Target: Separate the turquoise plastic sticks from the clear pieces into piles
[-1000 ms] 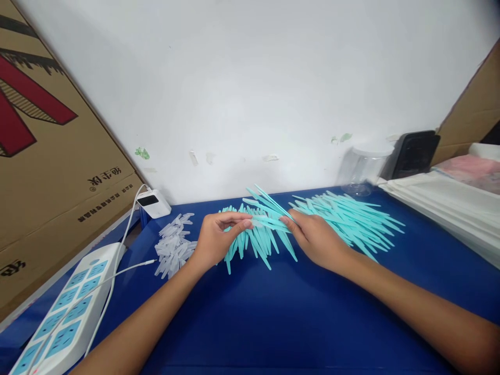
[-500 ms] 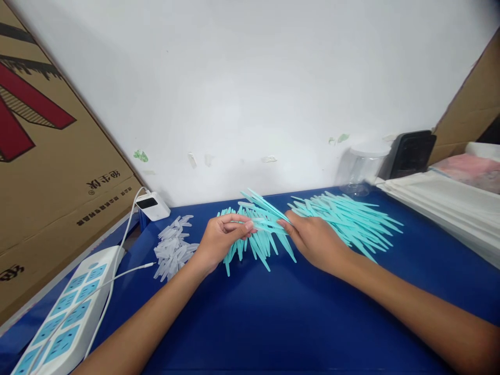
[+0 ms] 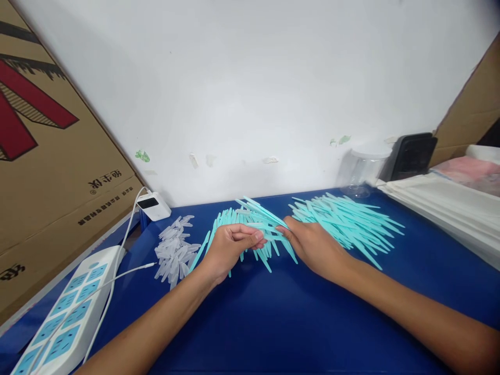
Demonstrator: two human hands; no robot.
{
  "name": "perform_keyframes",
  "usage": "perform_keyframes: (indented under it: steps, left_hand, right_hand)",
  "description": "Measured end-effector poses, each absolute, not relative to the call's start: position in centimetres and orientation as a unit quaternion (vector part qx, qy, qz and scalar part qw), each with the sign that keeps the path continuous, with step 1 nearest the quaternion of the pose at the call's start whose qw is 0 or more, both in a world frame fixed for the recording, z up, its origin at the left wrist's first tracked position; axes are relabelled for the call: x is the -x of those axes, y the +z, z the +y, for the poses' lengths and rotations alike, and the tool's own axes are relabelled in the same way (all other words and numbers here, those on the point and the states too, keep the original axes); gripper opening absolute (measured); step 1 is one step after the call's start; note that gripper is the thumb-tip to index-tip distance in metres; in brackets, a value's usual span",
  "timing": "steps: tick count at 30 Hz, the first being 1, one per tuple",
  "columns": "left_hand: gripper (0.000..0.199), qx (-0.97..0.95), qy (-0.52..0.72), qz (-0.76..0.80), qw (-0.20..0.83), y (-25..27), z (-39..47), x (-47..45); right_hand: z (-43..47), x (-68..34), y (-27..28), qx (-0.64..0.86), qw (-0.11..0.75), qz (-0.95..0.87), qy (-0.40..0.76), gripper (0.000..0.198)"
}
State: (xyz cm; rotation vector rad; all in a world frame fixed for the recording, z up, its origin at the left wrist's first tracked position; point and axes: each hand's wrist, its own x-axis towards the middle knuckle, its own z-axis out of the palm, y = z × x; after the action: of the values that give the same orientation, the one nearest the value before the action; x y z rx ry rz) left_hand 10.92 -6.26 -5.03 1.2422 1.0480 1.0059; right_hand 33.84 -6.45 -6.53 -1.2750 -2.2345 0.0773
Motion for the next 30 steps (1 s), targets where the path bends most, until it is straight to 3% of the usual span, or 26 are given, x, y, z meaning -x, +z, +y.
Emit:
perform_keyframes:
  steps: [6, 12, 19, 30]
  left_hand:
    - [0.040, -0.581, 0.430, 0.453, 0.522, -4.9, -6.3, -11.1]
    - [0.038, -0.641, 0.567, 0.445, 0.265, -5.0, -5.7, -10.2]
    - [0.052, -0.647, 0.612, 0.308, 0.336, -4.3, -7.2, -11.0]
    - [0.033, -0.678, 0.584, 0.351, 0.276, -4.4, -9.3, -11.8]
  right_hand:
    - [-6.2, -33.6, -6.7, 0.483, 0.324, -0.805, 0.117, 0.038]
    - [-6.5, -33.2, -6.5, 0.473, 0.357, -0.775, 0.222, 0.047]
    - [-8.4, -32.0, -6.1, 0.393, 0.313, -0.787, 0.358, 0.051]
    - [-9.6, -31.2, -5.4, 0.361, 0.297, -0.782, 0.413, 0.046]
